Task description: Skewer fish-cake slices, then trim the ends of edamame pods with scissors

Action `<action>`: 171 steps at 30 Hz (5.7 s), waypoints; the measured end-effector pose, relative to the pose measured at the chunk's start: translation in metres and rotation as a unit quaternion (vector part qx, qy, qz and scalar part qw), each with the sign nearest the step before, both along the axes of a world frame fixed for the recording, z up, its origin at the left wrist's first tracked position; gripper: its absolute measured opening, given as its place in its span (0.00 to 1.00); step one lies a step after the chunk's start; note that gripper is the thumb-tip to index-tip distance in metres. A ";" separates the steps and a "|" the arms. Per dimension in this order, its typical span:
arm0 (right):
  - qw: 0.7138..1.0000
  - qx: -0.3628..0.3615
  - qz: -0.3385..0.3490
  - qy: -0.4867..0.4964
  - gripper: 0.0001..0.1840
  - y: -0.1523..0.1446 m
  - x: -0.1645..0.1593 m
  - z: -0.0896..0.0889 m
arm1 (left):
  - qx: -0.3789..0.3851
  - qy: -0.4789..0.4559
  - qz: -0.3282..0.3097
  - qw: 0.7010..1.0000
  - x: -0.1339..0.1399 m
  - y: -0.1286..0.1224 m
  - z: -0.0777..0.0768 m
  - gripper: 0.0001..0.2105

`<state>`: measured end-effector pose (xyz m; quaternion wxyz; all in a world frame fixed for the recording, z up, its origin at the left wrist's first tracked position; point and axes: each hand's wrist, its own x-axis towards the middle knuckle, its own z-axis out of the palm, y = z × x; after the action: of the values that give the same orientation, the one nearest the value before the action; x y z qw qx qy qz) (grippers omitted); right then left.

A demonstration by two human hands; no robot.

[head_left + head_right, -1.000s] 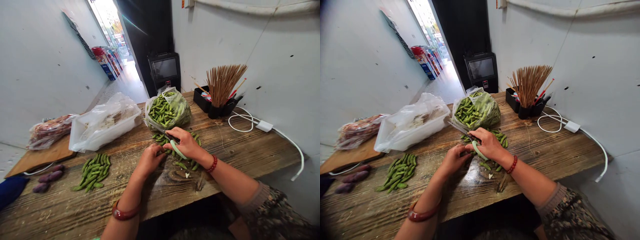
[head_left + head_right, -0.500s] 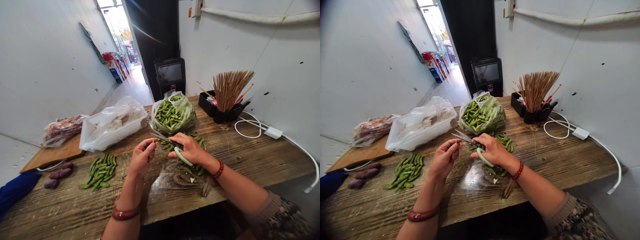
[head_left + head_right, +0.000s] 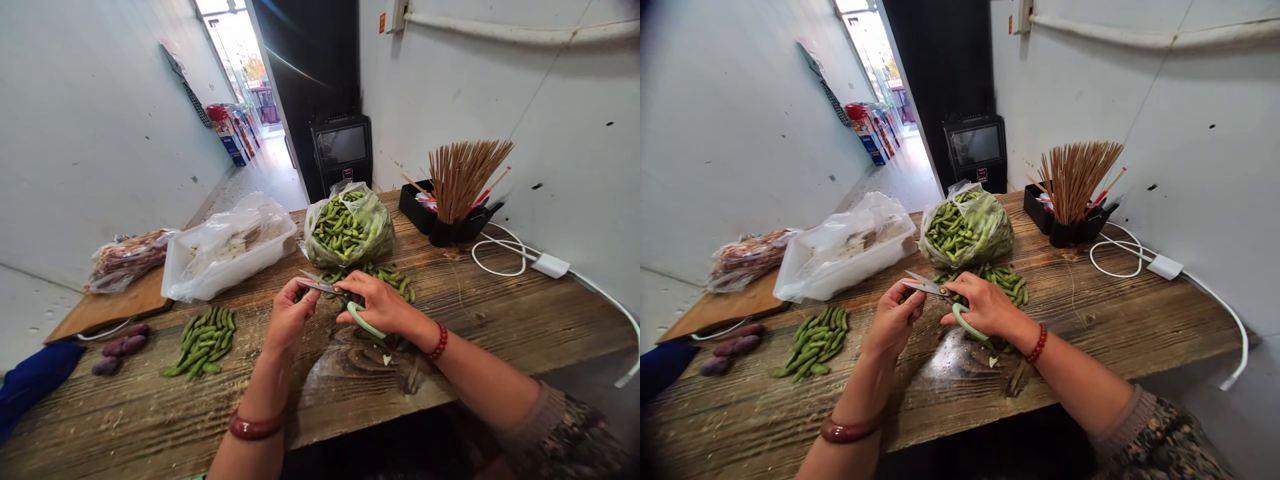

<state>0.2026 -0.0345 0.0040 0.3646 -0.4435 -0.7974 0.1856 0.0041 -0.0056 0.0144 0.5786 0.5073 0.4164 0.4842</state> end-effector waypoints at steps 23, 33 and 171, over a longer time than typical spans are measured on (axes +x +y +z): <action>0.999 0.020 0.007 -0.027 0.23 0.002 0.001 -0.003 | -0.022 -0.017 0.017 0.999 0.000 0.002 0.000 0.13; 0.998 0.013 -0.019 0.055 0.27 0.008 0.003 -0.011 | -0.081 -0.123 0.006 0.989 -0.004 0.006 0.002 0.14; 1.000 0.008 0.005 -0.007 0.25 0.002 0.003 0.001 | 0.062 0.046 -0.017 0.997 -0.004 0.005 -0.009 0.10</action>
<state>0.2060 -0.0330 0.0053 0.3617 -0.4378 -0.8037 0.1776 0.0000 -0.0004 0.0055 0.5343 0.5707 0.4036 0.4753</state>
